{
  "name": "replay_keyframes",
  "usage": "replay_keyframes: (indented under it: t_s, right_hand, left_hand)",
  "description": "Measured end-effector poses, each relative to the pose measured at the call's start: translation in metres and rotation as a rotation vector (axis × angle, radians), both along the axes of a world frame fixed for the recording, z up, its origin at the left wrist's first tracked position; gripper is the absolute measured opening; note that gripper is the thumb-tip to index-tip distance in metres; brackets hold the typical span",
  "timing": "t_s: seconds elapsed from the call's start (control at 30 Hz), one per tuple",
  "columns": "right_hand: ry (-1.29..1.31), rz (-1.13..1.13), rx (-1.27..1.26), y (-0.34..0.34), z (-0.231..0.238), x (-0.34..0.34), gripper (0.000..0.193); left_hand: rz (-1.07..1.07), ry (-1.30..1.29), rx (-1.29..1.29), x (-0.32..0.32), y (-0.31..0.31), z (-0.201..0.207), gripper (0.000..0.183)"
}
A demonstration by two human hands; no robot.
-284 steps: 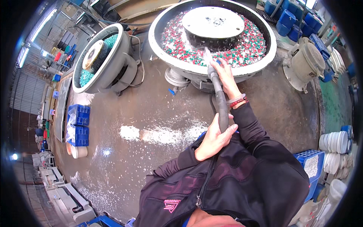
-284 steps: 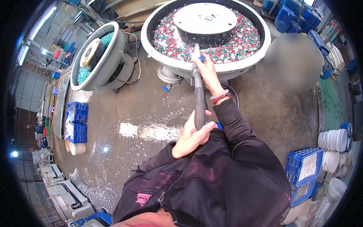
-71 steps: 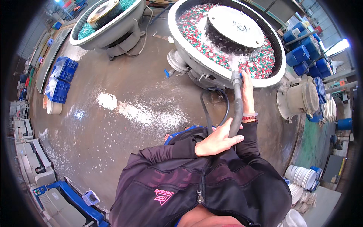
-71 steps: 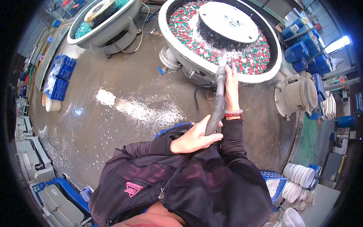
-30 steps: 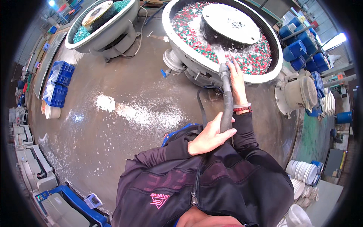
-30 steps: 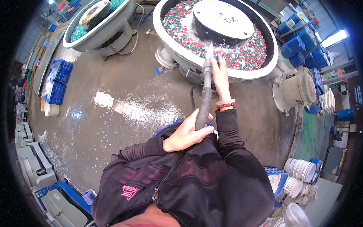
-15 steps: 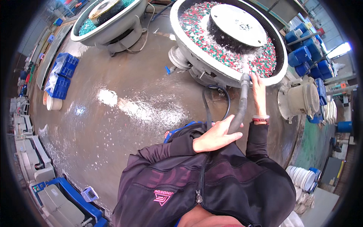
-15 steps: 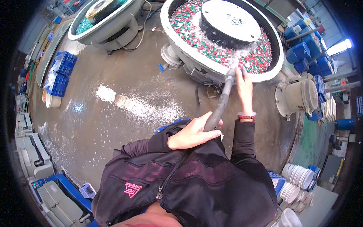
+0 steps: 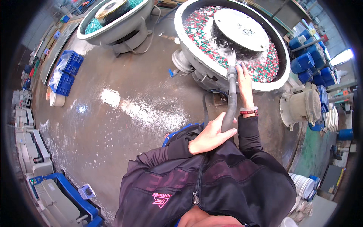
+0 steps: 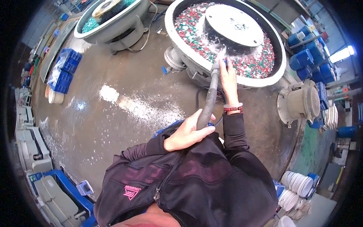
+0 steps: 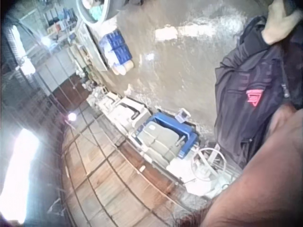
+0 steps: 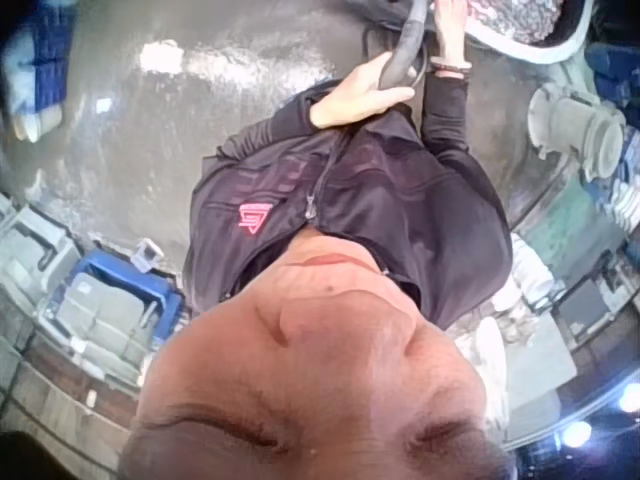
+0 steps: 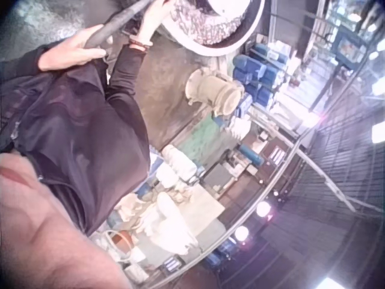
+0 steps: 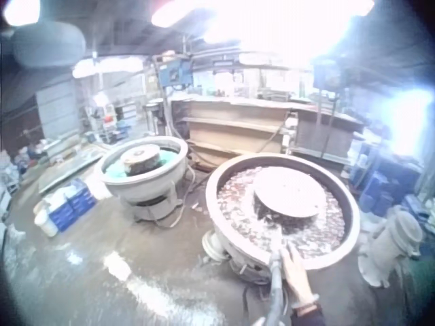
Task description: The person uses a water hose to spray and clean small industrial parts within a vibrating bowl and then moves to another machine to check on similar components being processed.
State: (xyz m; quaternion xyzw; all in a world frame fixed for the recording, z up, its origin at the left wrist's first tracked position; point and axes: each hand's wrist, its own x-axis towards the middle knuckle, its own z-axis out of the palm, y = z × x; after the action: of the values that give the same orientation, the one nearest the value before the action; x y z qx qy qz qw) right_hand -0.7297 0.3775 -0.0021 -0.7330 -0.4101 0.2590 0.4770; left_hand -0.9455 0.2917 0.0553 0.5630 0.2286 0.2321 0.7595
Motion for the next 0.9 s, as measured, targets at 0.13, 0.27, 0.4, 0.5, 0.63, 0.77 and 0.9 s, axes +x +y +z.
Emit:
replay_keyframes:
  t_s: [0.13,0.27,0.4,0.5,0.63,0.77,0.9]
  right_hand:
    - [0.111,-0.019,0.115,0.007,-0.002,-0.01,0.062]
    - [0.024,0.003,0.248,0.011,-0.005,-0.004,0.052]
    - [-0.493,0.085,0.445,0.013,0.007,-0.011,0.03]
    - [-0.412,0.372,0.429,0.013,0.011,0.002,0.028]
    - [-0.466,0.718,0.235,0.016,0.023,0.038,0.035]
    - [-0.603,0.883,0.216,0.031,0.042,0.046,0.034]
    - [-0.447,0.981,0.229,0.054,0.041,0.025,0.028]
  left_hand:
    - [0.072,-0.013,0.0,0.001,-0.001,-0.002,0.027]
    - [0.181,0.01,0.08,0.006,-0.003,-0.003,0.027]
    - [0.219,0.047,0.045,0.013,-0.006,0.002,0.028]
    - [0.287,-0.023,0.057,0.021,-0.008,-0.005,0.027]
    - [0.233,-0.09,-0.336,0.016,-0.002,-0.003,0.026]
    - [0.279,-0.054,-0.266,0.02,-0.005,-0.003,0.028]
    - [0.352,0.069,0.074,0.015,-0.02,-0.017,0.036]
